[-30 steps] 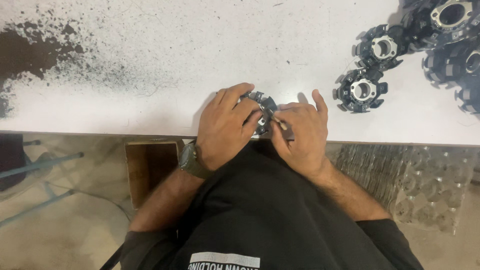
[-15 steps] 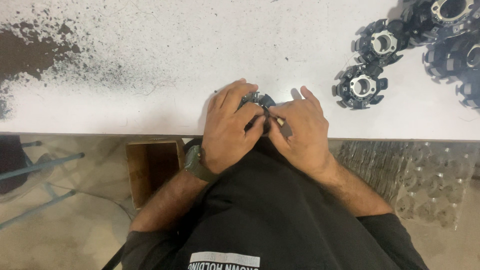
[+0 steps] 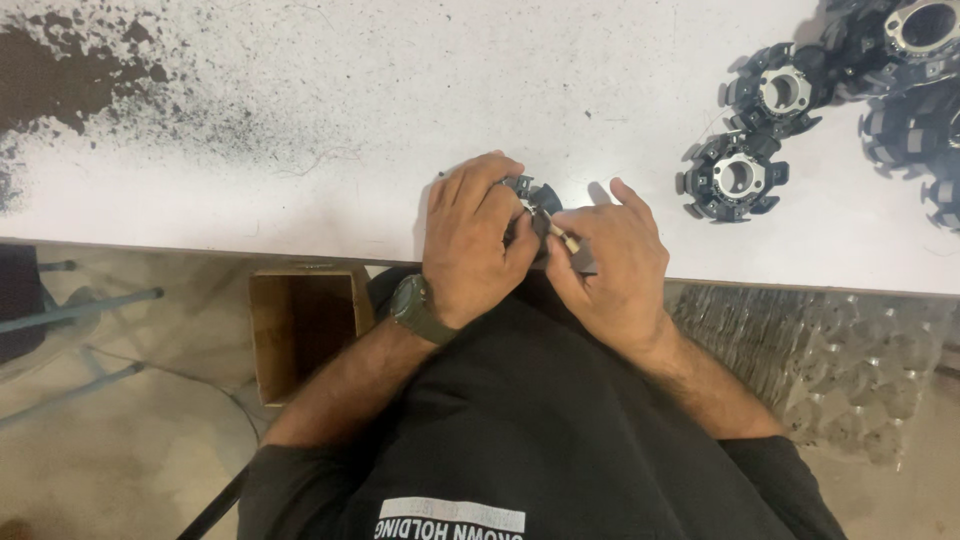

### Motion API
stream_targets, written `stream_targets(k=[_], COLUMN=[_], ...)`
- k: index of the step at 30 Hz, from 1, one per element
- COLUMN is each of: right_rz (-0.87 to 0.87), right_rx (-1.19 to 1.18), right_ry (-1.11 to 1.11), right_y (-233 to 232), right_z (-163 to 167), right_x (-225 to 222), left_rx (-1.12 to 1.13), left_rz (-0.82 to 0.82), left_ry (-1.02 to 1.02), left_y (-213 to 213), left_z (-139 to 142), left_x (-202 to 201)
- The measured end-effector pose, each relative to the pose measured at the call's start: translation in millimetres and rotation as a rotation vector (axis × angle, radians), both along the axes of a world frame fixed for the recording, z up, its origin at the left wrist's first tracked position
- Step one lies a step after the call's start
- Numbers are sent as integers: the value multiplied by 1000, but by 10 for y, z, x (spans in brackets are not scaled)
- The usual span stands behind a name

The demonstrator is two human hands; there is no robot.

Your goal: The person sits at a white workbench assembling small black plastic wheel-like components, using a small hand tool to press and fasten parts into each hub. They pick up unassembled parts from the table, work on one unit at a time, and set finished units aside with the growing pile of completed pieces.

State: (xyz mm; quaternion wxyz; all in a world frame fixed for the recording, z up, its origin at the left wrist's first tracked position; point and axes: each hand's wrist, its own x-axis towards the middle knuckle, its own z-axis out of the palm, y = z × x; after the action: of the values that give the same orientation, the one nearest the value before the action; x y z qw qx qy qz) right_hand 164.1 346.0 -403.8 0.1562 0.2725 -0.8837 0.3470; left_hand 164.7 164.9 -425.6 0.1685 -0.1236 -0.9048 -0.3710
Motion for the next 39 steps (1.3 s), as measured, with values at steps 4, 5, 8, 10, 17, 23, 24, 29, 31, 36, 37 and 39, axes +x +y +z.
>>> stream_targets(k=[4,5,8,10,17,23,24,29,31,36,37,39], right_rz=[-3,-1,11,20,-9,-44,-35,-50,-46,-51,-47,-47], right_rx=[15,15,35,59,-11,-104,-109,-86,-79,-75,-76,-78], right_ry=[30,41,40,12,51,17,25,17,14,5,8,12], right_y=[-23,-30,-34,-15,54,86,82,92,88,56,58,67], right_z=[-15,-15,6,35,61,-3,-11,-3,7,30,36,49], right_x=[-2,-7,-30,-37,-24,-51,-56,-80,-86,-108,-114,-129], left_rx=[-7,-6,-1,3,88,-88,-93,-93,-133,-258,-270,-187], left_rz=[1,4,13,19,9,-111,-104,-115,-134,-121,-125,-111], left_ry=[23,24,29,32,69,25,11,-74,-98,-122,-166,-94], left_y=[3,7,26,39,-142,-168,-136,-92,-98,-64,-59,-69], left_z=[-21,-28,-38,-23,201,317,325,383,402,451,461,484], left_x=[-5,-5,-11,-13,-7,-105,-118,-110,-113,-139,-148,-127])
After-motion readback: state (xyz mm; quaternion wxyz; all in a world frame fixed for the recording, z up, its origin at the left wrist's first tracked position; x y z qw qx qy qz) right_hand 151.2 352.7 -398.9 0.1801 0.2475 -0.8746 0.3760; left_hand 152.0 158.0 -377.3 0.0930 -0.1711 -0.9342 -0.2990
